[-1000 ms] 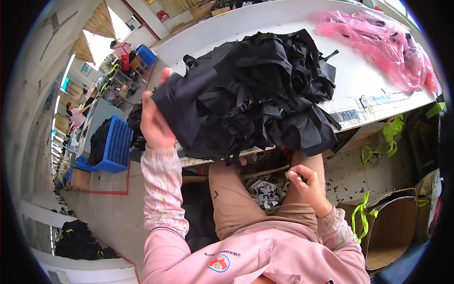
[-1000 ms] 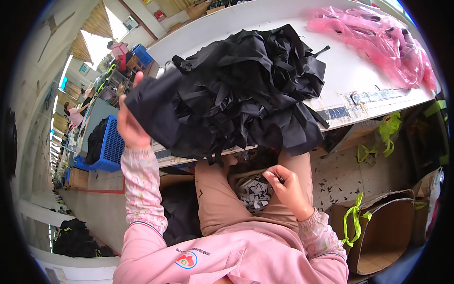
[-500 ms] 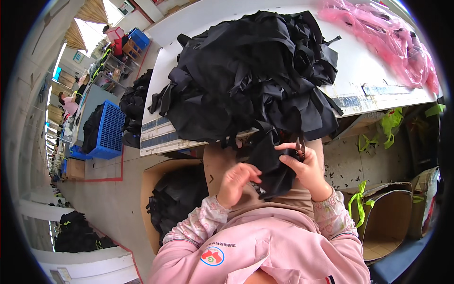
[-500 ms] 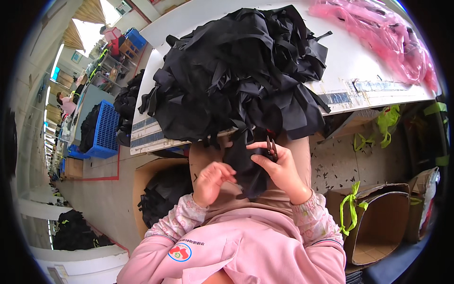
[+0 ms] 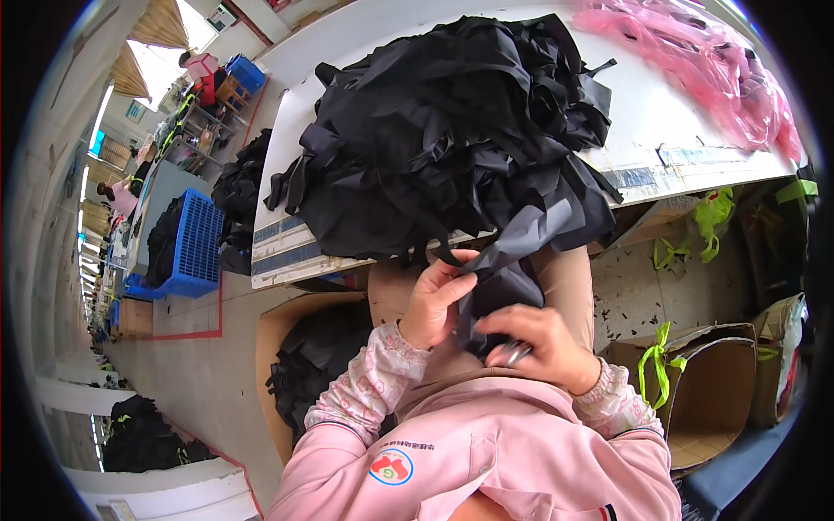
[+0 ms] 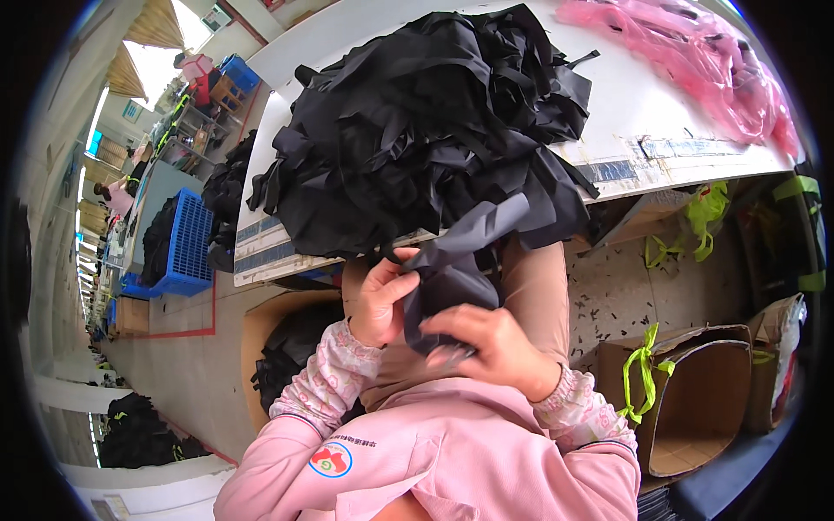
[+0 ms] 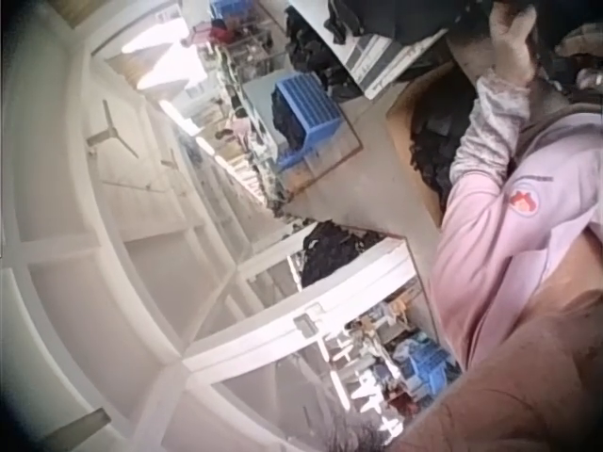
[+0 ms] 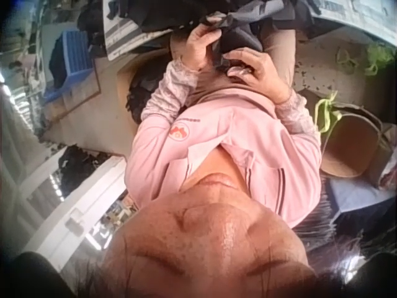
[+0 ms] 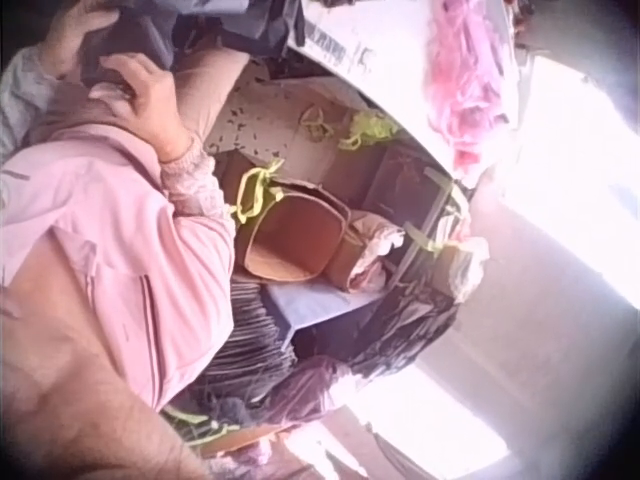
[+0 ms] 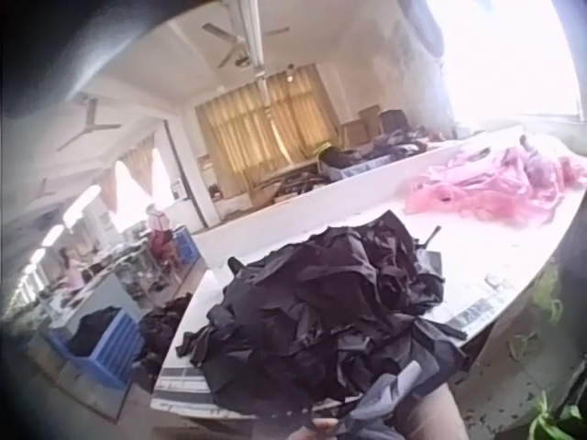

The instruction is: Trim excess threads and material from black fabric components using hand snips.

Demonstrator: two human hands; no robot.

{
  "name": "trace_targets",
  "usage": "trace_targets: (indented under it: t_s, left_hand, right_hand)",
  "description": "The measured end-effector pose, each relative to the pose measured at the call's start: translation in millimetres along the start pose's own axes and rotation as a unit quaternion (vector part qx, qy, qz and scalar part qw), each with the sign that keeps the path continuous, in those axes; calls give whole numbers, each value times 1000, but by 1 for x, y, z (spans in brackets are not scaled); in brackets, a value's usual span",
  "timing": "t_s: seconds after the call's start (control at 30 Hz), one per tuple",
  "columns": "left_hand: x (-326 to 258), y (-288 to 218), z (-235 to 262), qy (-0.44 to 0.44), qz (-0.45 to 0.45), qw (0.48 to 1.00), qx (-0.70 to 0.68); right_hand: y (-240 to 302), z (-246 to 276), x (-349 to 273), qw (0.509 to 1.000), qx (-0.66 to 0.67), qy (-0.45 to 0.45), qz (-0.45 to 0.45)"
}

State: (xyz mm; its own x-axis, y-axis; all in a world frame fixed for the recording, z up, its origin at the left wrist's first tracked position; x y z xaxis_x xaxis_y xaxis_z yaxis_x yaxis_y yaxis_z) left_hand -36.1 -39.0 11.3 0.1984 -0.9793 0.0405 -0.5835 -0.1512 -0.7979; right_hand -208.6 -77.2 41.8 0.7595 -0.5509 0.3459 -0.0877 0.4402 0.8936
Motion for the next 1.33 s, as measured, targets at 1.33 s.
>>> trace_targets:
  t_s: [1.33]
  left_hand:
    - [15, -30, -17, 87, -200, 935, 281]
  right_hand:
    - [11, 73, -7, 958, 91, -254, -92]
Point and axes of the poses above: each hand's wrist, its own x-axis towards the middle knuckle, its own z-axis out of the back of the hand, y = z × x, the point moved 3 cm from there along x, towards the middle knuckle, and after that the axes turned 9 degrees about -z, right-handed, at the moved point
